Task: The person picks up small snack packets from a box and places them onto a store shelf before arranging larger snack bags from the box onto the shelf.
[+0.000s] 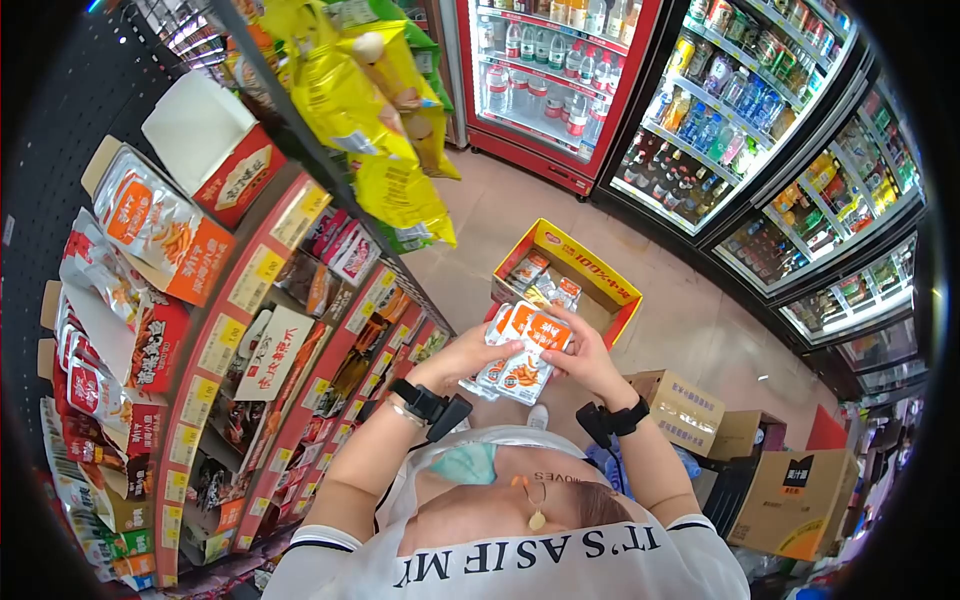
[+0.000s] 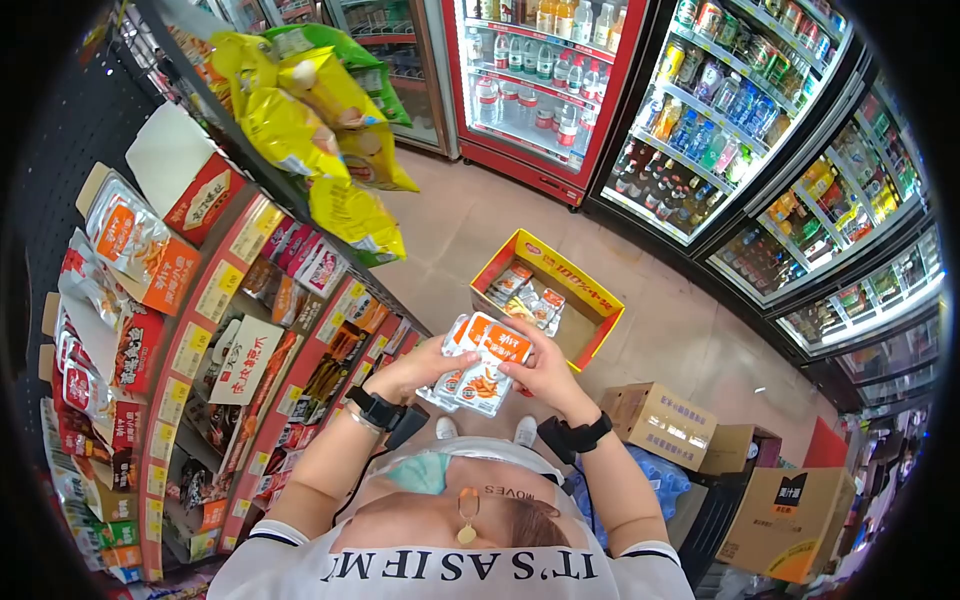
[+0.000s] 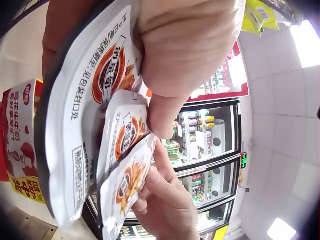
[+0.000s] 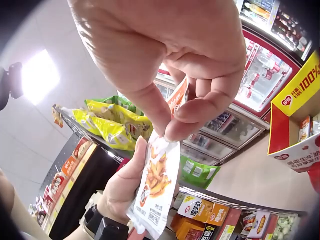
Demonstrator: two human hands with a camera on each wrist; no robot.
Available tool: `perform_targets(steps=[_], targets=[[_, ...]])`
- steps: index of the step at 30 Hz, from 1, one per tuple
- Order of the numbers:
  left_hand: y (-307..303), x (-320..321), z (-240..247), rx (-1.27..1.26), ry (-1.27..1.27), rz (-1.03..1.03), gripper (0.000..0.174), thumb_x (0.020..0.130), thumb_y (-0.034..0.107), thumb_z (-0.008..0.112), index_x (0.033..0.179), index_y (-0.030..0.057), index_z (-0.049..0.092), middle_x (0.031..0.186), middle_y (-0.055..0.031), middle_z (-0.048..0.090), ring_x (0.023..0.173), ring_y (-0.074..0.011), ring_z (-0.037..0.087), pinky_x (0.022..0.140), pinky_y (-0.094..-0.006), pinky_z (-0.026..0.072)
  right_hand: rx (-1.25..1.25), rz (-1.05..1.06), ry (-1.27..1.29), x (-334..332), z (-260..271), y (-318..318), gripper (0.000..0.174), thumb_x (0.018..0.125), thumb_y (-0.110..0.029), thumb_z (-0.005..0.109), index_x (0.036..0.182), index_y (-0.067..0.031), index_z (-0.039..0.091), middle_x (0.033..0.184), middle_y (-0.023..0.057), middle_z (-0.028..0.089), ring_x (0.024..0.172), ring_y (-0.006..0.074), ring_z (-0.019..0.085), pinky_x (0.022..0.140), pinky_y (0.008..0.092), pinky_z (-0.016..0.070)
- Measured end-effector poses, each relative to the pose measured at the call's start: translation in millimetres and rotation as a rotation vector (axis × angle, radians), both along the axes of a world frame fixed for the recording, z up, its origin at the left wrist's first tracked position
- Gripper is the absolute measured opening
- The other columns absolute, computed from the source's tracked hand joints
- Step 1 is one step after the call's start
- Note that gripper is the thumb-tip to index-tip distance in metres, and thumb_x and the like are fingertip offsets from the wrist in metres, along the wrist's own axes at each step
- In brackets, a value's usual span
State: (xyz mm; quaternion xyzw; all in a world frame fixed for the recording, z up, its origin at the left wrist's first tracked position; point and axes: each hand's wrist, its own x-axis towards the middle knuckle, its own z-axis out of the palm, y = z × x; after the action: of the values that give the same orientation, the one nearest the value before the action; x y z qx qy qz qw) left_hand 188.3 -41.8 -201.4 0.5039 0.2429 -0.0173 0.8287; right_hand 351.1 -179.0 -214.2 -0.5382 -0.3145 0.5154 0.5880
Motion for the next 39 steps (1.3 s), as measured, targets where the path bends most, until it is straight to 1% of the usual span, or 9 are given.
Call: perform_targets(steps=[5, 8, 11, 12, 21, 23, 30, 35, 39], targets=[[15, -36, -13, 0.017, 0.011, 0.011, 0.041, 0.089, 0.028, 0.056, 0.120, 0.0019, 0.047, 0.109, -0.0077, 0.060, 0.094, -0.0129, 0.059, 0.080, -0.0273, 0.0487, -0.076, -0.010, -0.024, -31, -5, 19, 0.042, 0.078, 0.000, 0.064, 0.115, -0.0048, 0.046, 0.086, 0.0031, 0.062, 0.053, 0.0023, 0.054, 0.042, 0.0151, 0.0415], [23, -54, -11, 0.021, 0.110, 0.210, 0.042, 0.093, 0.034, 0.048, 0.119, 0.0017, 0.048, 0.105, -0.0085, 0.061, 0.089, -0.0138, 0.062, 0.073, -0.0287, 0.0517, -0.089, -0.063, -0.020, -48, -5, 32, 0.033, 0.078, -0.003, 0.065, 0.106, -0.0033, 0.048, 0.082, 0.0032, 0.062, 0.051, 0.0028, 0.053, 0.041, 0.0150, 0.0408], [34, -73, -5, -0.119, 0.056, 0.319, 0.040, 0.094, 0.034, 0.045, 0.116, 0.0006, 0.050, 0.103, -0.0075, 0.062, 0.088, -0.0131, 0.062, 0.074, -0.0283, 0.0508, -0.074, -0.101, -0.038, -57, -9, 42, 0.032, 0.078, -0.005, 0.067, 0.103, -0.0020, 0.047, 0.080, 0.0042, 0.062, 0.051, 0.0038, 0.054, 0.040, 0.0152, 0.0407], [34, -78, -5, -0.136, 0.029, 0.325, 0.037, 0.094, 0.031, 0.045, 0.117, 0.0012, 0.046, 0.104, -0.0097, 0.061, 0.091, -0.0171, 0.063, 0.074, -0.0310, 0.0531, -0.066, -0.093, -0.051, -60, -10, 43, 0.033, 0.078, -0.007, 0.067, 0.104, -0.0011, 0.046, 0.081, 0.0051, 0.062, 0.051, 0.0046, 0.055, 0.041, 0.0153, 0.0412], [37, -111, 0, -0.054, -0.048, 0.304, 0.036, 0.093, 0.022, 0.048, 0.123, 0.0020, 0.041, 0.112, -0.0107, 0.058, 0.096, -0.0175, 0.061, 0.079, -0.0311, 0.0519, -0.018, -0.073, -0.015, -97, 5, 59, 0.038, 0.080, -0.006, 0.065, 0.109, -0.0016, 0.042, 0.081, 0.0057, 0.061, 0.052, 0.0048, 0.055, 0.042, 0.0153, 0.0418], [32, -115, 5, 0.003, -0.049, 0.305, 0.032, 0.092, 0.022, 0.051, 0.116, 0.0014, 0.049, 0.104, -0.0067, 0.061, 0.092, -0.0126, 0.060, 0.076, -0.0284, 0.0498, -0.014, -0.055, -0.020, -102, 7, 59, 0.038, 0.079, -0.006, 0.066, 0.108, -0.0022, 0.041, 0.081, 0.0059, 0.061, 0.052, 0.0048, 0.055, 0.042, 0.0153, 0.0418], [21, -118, 3, 0.149, -0.085, 0.304, 0.032, 0.091, 0.022, 0.053, 0.114, 0.0014, 0.049, 0.102, -0.0058, 0.061, 0.090, -0.0109, 0.059, 0.077, -0.0269, 0.0484, -0.049, 0.039, -0.049, -103, 8, 54, 0.036, 0.078, -0.009, 0.068, 0.102, -0.0042, 0.041, 0.080, 0.0058, 0.062, 0.052, 0.0050, 0.055, 0.042, 0.0161, 0.0416], [9, -112, 1, 0.235, -0.112, 0.298, 0.048, 0.083, 0.017, 0.064, 0.123, 0.0034, 0.041, 0.110, -0.0053, 0.056, 0.098, -0.0120, 0.056, 0.084, -0.0288, 0.0461, -0.039, 0.161, 0.003, -94, 6, 63, 0.038, 0.077, -0.007, 0.069, 0.103, -0.0046, 0.041, 0.078, 0.0049, 0.061, 0.049, 0.0068, 0.055, 0.039, 0.0166, 0.0406], [2, -110, 11, 0.208, -0.130, 0.400, 0.054, 0.077, 0.011, 0.069, 0.123, 0.0047, 0.042, 0.111, -0.0043, 0.056, 0.100, -0.0119, 0.055, 0.086, -0.0292, 0.0454, -0.006, 0.274, -0.073, -92, 3, 70, 0.036, 0.077, -0.010, 0.069, 0.102, -0.0032, 0.044, 0.080, 0.0046, 0.059, 0.059, 0.0064, 0.056, 0.047, 0.0179, 0.0435]])
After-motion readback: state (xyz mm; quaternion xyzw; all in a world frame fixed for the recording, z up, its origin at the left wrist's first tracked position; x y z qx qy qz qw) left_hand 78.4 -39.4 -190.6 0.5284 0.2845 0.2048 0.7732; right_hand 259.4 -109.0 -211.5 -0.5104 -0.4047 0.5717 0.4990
